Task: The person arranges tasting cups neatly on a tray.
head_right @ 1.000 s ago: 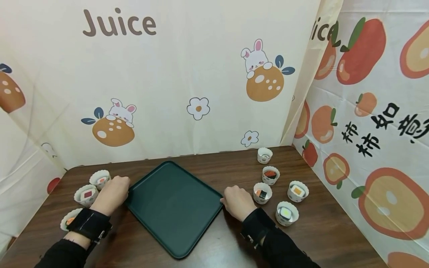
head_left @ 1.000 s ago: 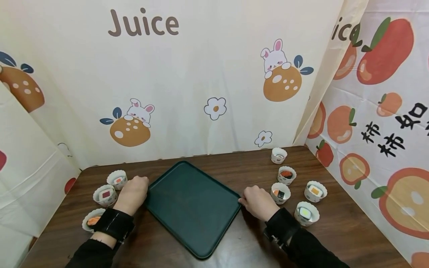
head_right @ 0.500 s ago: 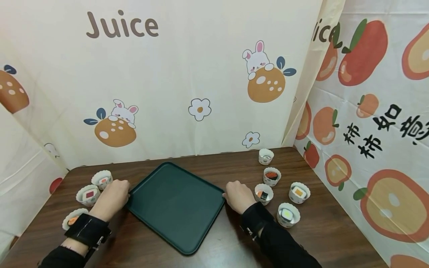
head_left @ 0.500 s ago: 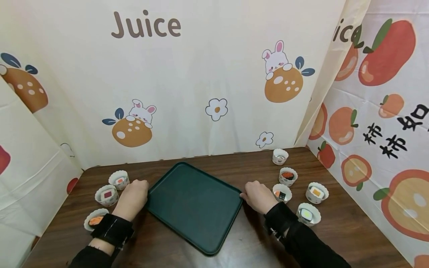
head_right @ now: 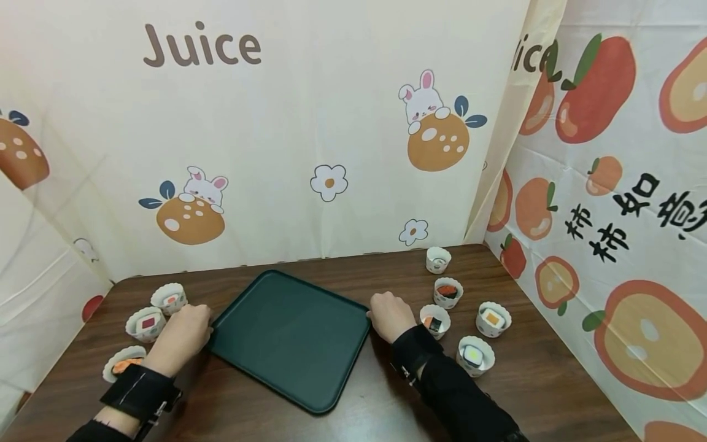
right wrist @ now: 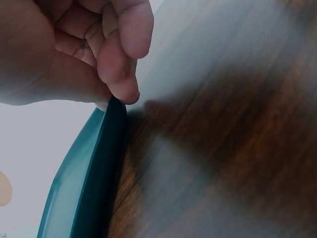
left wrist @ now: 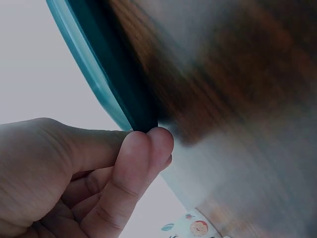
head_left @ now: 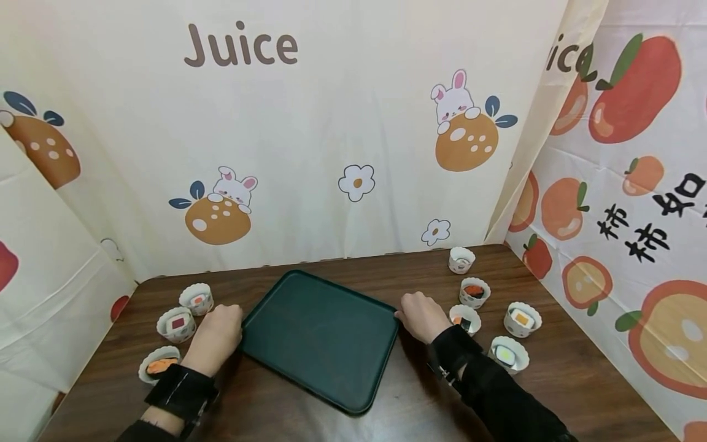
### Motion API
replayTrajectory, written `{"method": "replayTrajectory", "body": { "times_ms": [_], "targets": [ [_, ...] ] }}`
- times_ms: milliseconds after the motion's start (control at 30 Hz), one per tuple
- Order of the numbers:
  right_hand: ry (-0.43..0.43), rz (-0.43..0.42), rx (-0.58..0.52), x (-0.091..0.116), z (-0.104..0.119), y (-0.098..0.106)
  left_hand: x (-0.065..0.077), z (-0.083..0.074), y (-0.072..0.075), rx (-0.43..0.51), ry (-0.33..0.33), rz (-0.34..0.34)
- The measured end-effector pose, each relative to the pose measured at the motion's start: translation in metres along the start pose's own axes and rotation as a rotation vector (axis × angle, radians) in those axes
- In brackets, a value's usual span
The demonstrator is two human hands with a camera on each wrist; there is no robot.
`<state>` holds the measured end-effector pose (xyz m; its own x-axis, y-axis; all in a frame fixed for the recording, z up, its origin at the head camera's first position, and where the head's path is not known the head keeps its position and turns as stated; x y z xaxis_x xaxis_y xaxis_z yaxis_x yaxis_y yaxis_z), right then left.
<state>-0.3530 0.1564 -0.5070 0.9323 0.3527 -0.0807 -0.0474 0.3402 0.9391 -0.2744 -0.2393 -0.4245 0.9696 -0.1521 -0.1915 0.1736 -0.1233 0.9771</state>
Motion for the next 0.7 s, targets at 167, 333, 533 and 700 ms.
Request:
{"method": "replayTrajectory", "body": {
  "times_ms": [167, 333, 533, 700],
  "targets": [
    [-0.025, -0.006, 0.002, -0.005, 0.004, 0.005, 0.009, 0.001, 0.0, 0.036, -0.037, -0.114],
    [-0.102, 0.013, -0.011, 0.012, 0.045, 0.049, 0.014, -0.005, 0.005, 0.042, -0.016, -0.085],
    [-0.119, 0.015, 0.0, 0.016, 0.058, 0.06, 0.018, -0.008, 0.005, 0.036, 0.006, -0.056],
    [-0.097, -0.021, 0.009, 0.012, 0.056, 0.058, 0.024, -0.011, 0.006, 0.06, 0.017, -0.044]
  ]
}}
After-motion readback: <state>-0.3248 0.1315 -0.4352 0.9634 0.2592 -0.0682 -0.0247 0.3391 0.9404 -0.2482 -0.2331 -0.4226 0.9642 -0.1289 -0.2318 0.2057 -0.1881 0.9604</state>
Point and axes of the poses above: each hand's wrist, its own x-axis away from the middle knuckle, its own y-axis out of the back of the hand, z = x × y, the point moved 8 cm from there along -x, towards the middle knuckle, and after that the axes turned 3 degrees about -x, right-handed, at the moved point
